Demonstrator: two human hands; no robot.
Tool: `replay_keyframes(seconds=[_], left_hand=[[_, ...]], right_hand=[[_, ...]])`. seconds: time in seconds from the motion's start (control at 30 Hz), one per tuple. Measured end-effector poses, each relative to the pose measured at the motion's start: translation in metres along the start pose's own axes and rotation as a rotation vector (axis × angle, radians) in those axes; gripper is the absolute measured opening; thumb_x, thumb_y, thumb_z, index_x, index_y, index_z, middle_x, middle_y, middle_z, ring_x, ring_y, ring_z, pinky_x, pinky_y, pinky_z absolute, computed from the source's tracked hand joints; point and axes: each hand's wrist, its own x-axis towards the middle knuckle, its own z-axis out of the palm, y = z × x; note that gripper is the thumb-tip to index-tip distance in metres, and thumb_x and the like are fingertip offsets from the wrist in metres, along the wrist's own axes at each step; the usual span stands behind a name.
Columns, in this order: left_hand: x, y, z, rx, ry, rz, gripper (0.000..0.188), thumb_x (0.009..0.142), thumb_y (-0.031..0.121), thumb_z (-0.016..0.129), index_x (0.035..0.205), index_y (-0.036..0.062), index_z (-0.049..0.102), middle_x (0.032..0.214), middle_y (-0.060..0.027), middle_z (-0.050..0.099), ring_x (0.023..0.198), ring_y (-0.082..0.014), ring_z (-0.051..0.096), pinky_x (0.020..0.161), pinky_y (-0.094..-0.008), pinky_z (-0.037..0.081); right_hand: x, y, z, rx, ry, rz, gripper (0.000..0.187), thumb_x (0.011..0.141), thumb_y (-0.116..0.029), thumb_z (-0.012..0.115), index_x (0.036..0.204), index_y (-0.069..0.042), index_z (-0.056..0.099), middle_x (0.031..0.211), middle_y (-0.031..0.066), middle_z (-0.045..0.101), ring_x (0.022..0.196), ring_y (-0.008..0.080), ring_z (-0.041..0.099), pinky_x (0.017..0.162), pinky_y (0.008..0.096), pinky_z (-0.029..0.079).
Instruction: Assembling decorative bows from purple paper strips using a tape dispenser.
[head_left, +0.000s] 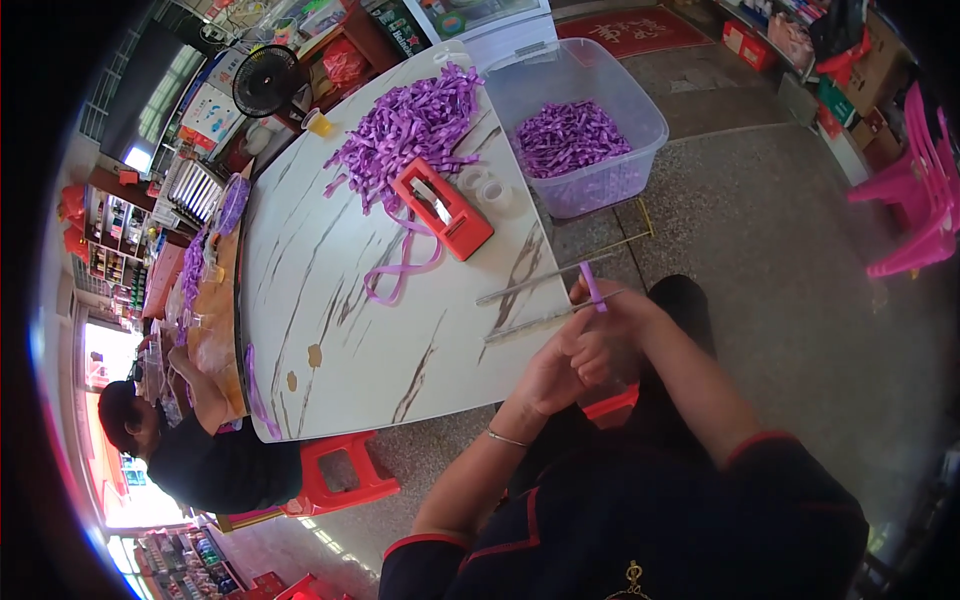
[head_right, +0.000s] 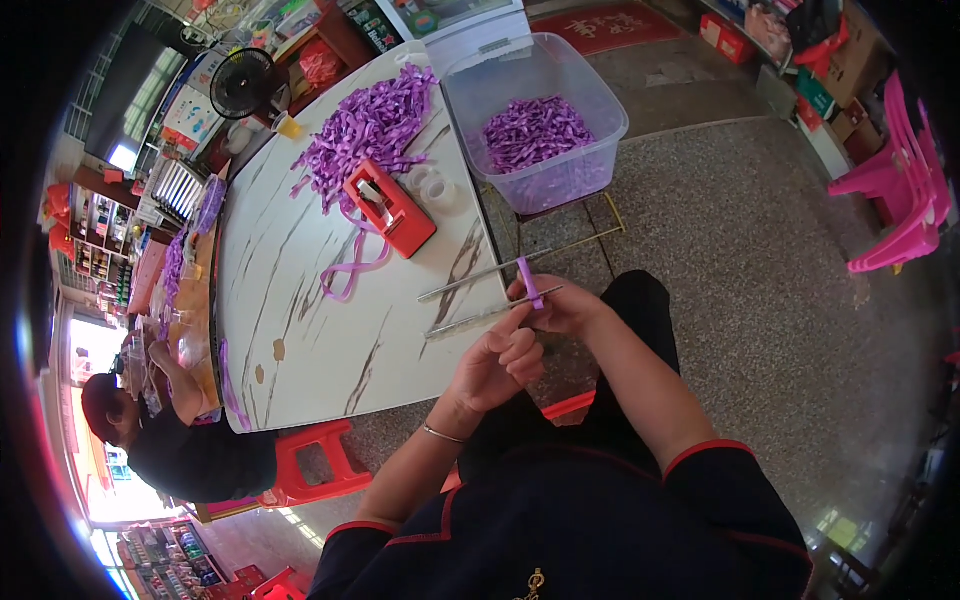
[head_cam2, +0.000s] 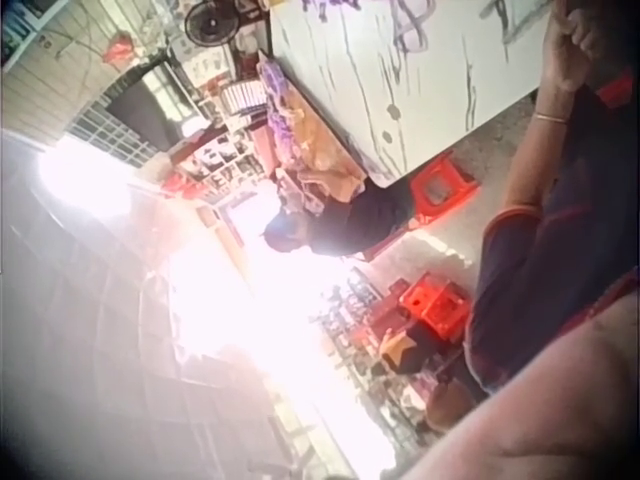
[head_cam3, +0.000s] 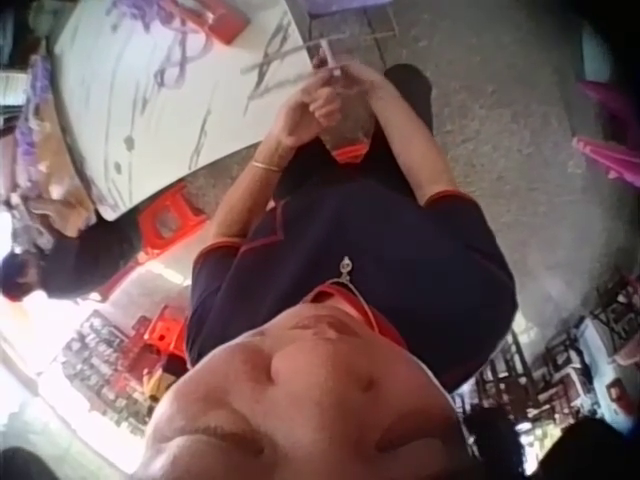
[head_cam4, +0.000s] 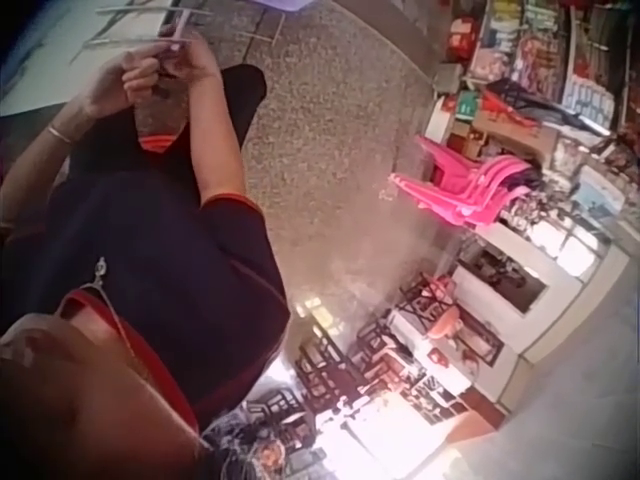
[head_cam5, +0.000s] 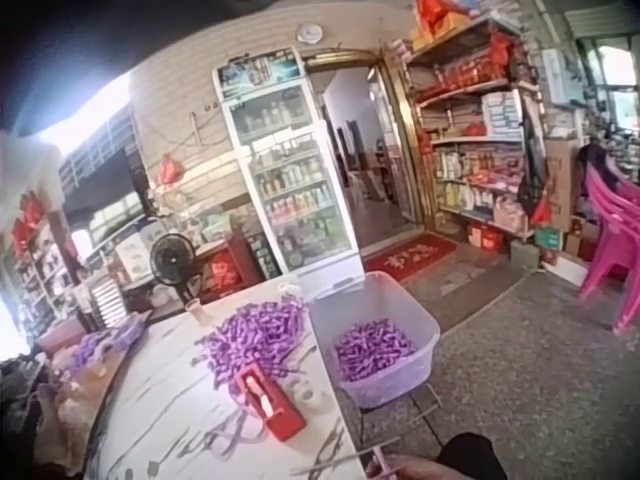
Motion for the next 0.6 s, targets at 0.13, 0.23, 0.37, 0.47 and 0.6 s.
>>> replay_keyframes(seconds=[0.13,0.23,0.37,0.47,0.6], left_hand=[[-0.002,0.001,0.002,0.009,0.01,0.019,0.046,0.079,0.009,0.043,0.125,0.0128,0.043,0.061,0.0031,0.029,0.058,-0.01,0.032,0.057,-0.0233,0.03],[-0.001,0.001,0.004,0.021,0.005,0.015,0.045,0.079,0.009,0.043,0.124,0.0134,0.044,0.061,0.0029,0.029,0.059,-0.0102,0.032,0.057,-0.0235,0.03],[-0.004,0.001,-0.001,0.026,0.052,0.025,0.045,0.08,0.009,0.043,0.124,0.0133,0.044,0.061,0.0027,0.03,0.059,-0.0103,0.032,0.057,-0.0237,0.029],[-0.001,0.002,0.0,0.01,0.014,-0.009,0.044,0.08,0.01,0.044,0.124,0.0137,0.043,0.062,0.0026,0.031,0.059,-0.0105,0.032,0.056,-0.0236,0.029],[-0.001,0.001,0.001,0.035,0.009,0.012,0.043,0.081,0.01,0.045,0.124,0.0144,0.043,0.062,0.0025,0.031,0.059,-0.0105,0.032,0.056,-0.0235,0.028]], right_hand=[[-0.03,-0.028,0.004,-0.396,0.436,-0.085,0.039,0.089,-0.042,0.045,0.08,-0.006,0.059,0.058,-0.0058,0.044,0.05,0.0056,0.039,0.046,0.0211,0.03],[-0.048,-0.036,0.013,-0.608,0.49,-0.328,0.047,0.088,-0.047,0.042,0.073,-0.006,0.06,0.059,-0.0033,0.047,0.052,0.0101,0.045,0.047,0.0247,0.032],[-0.065,-0.042,0.068,-1.504,0.57,-0.597,0.038,0.083,-0.042,0.05,0.07,-0.008,0.059,0.066,0.0052,0.054,0.063,0.0219,0.056,0.054,0.0329,0.042],[-0.065,-0.042,0.08,-1.752,0.617,-0.603,0.029,0.077,-0.035,0.06,0.07,-0.007,0.058,0.069,0.0065,0.056,0.064,0.0236,0.058,0.056,0.0347,0.044],[-0.059,-0.049,0.067,-1.676,0.553,-0.63,0.019,0.073,-0.026,0.065,0.074,-0.007,0.06,0.07,0.0053,0.058,0.059,0.0203,0.057,0.054,0.0321,0.043]])
